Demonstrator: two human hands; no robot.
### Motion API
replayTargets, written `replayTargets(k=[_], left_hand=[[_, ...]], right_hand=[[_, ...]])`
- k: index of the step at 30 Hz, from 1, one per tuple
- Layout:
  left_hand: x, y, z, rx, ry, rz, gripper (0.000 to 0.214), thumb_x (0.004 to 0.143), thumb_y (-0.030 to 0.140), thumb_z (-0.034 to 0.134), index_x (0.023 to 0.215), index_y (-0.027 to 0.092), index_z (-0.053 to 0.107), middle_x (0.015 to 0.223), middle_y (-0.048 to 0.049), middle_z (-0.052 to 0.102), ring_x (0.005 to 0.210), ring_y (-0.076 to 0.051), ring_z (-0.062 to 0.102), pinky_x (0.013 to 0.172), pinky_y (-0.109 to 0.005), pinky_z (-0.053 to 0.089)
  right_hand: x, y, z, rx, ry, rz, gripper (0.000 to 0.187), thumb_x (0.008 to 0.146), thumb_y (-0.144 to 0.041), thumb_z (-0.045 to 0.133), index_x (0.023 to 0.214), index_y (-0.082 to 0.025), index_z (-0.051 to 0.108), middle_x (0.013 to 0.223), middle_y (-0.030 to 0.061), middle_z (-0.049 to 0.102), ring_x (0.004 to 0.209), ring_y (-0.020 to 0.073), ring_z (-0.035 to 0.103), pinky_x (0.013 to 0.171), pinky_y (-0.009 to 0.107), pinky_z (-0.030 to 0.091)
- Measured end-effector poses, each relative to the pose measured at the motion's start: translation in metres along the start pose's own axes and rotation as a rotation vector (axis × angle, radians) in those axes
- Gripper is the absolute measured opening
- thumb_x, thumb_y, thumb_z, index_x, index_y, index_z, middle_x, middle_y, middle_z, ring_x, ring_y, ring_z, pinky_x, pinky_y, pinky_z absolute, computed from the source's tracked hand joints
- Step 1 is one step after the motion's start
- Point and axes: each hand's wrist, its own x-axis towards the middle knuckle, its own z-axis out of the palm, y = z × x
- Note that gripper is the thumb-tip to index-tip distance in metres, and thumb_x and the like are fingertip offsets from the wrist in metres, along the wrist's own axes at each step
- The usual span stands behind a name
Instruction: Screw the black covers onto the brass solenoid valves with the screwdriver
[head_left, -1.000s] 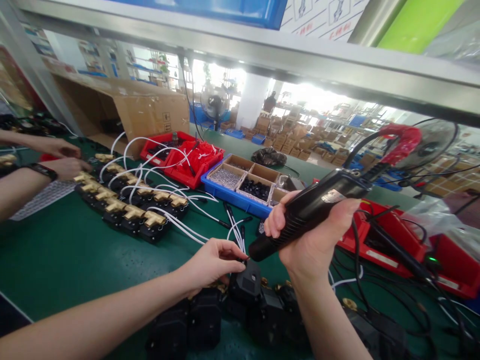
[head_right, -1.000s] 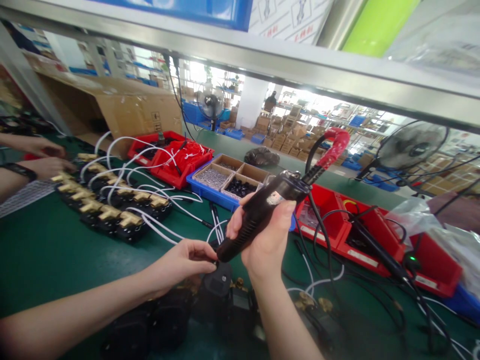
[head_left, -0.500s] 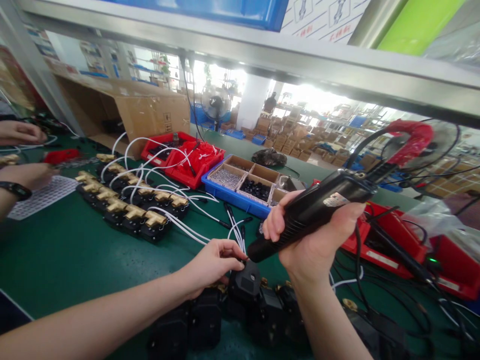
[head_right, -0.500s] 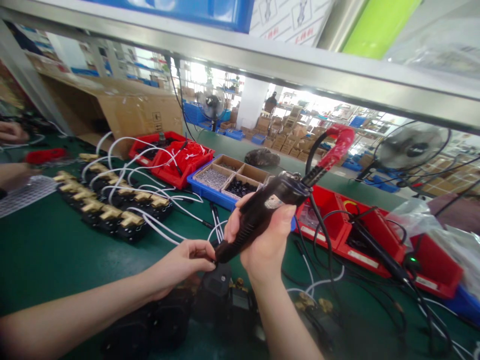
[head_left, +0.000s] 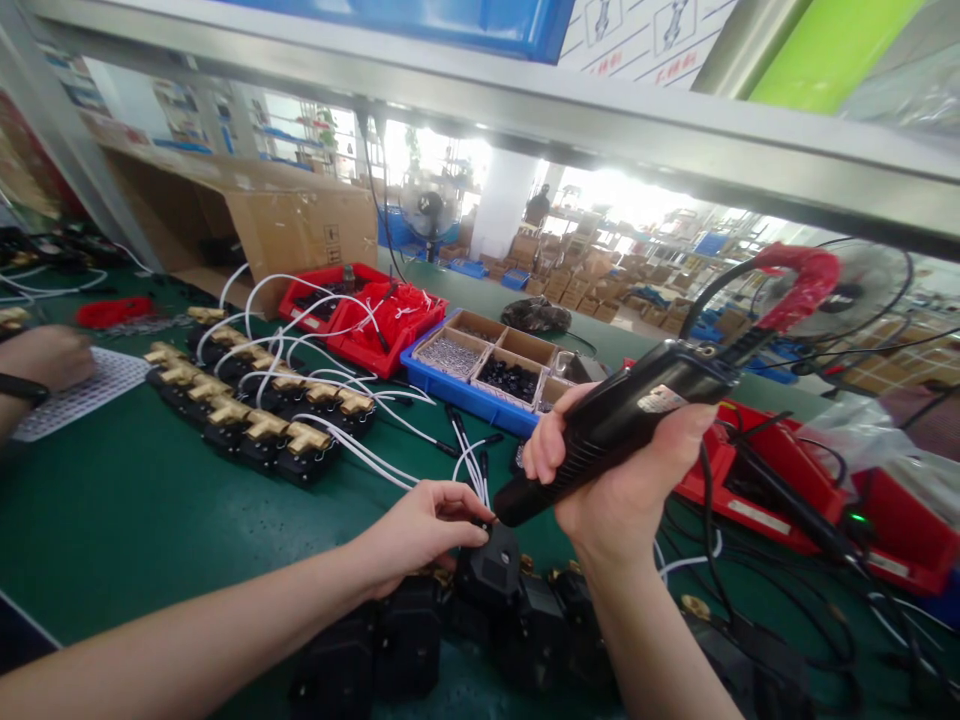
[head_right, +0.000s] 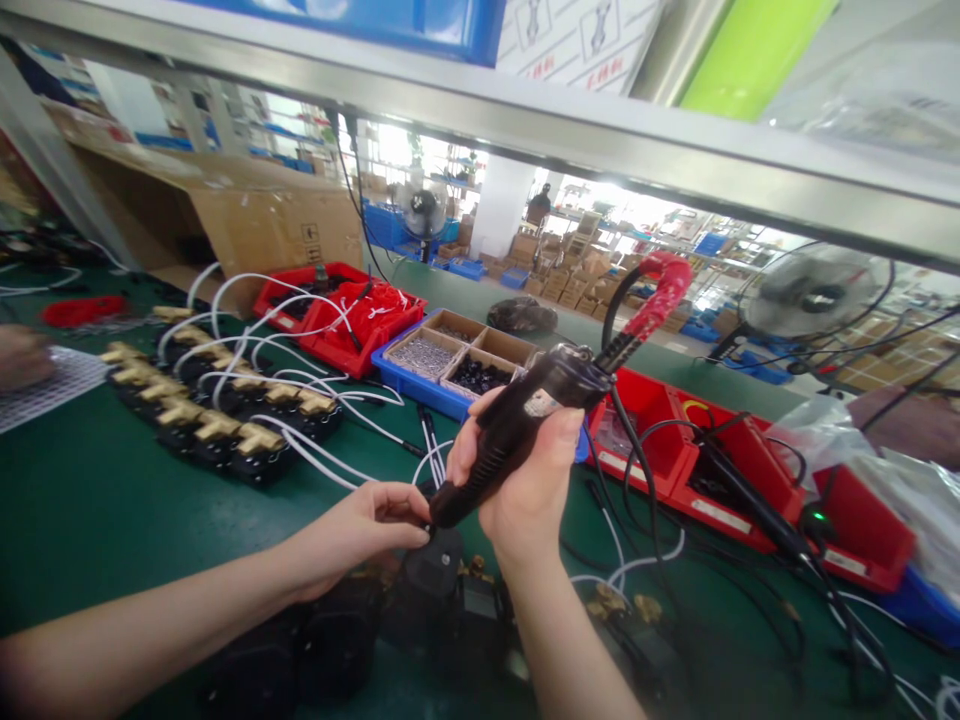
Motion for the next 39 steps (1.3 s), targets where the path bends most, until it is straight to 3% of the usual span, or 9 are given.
replayTargets(k=[6,15,36,39], left_hand=[[-0.0021,0.0038,0.0017,0.027,0.017,0.007,0.025,0.059,0.033,0.075,0.076,0.016,0.068,0.073,0.0002,0.066,0.067,-0.013,0.057,0.054,-0.021,0.039],[-0.0021,0.0085,0.0071,0.050,0.067,-0.012,0.022,0.053,0.029,0.068,0.071,0.017,0.065,0.071,0.0015,0.063,0.064,-0.012,0.053,0.050,-0.020,0.036],[-0.0028,0.0030,0.0017,0.025,-0.018,0.006,0.029,0.055,0.027,0.075,0.080,0.015,0.067,0.072,0.0004,0.065,0.067,-0.012,0.054,0.056,-0.022,0.037],[-0.0052,0.0059,0.0011,0.047,-0.030,-0.033,0.037,0.056,0.029,0.074,0.091,0.016,0.069,0.084,-0.0012,0.067,0.070,-0.014,0.057,0.052,-0.022,0.040]], right_hand=[[-0.0013,-0.0002,-0.0017,-0.004,-0.017,-0.006,0.064,0.078,-0.082,0.052,0.071,-0.019,0.058,0.042,-0.0048,0.047,0.032,0.0112,0.042,0.033,0.022,0.036],[0.0002,-0.0056,-0.0008,-0.017,0.026,-0.042,0.069,0.074,-0.087,0.051,0.067,-0.019,0.058,0.041,-0.0043,0.046,0.031,0.0113,0.041,0.033,0.022,0.036],[-0.0016,-0.0015,-0.0010,0.018,-0.001,0.021,0.066,0.073,-0.084,0.056,0.070,-0.019,0.059,0.041,-0.0049,0.047,0.030,0.0113,0.041,0.031,0.022,0.036],[-0.0008,-0.0010,-0.0006,0.017,0.000,0.015,0.065,0.074,-0.084,0.054,0.069,-0.019,0.058,0.041,-0.0049,0.047,0.030,0.0110,0.041,0.031,0.022,0.035]])
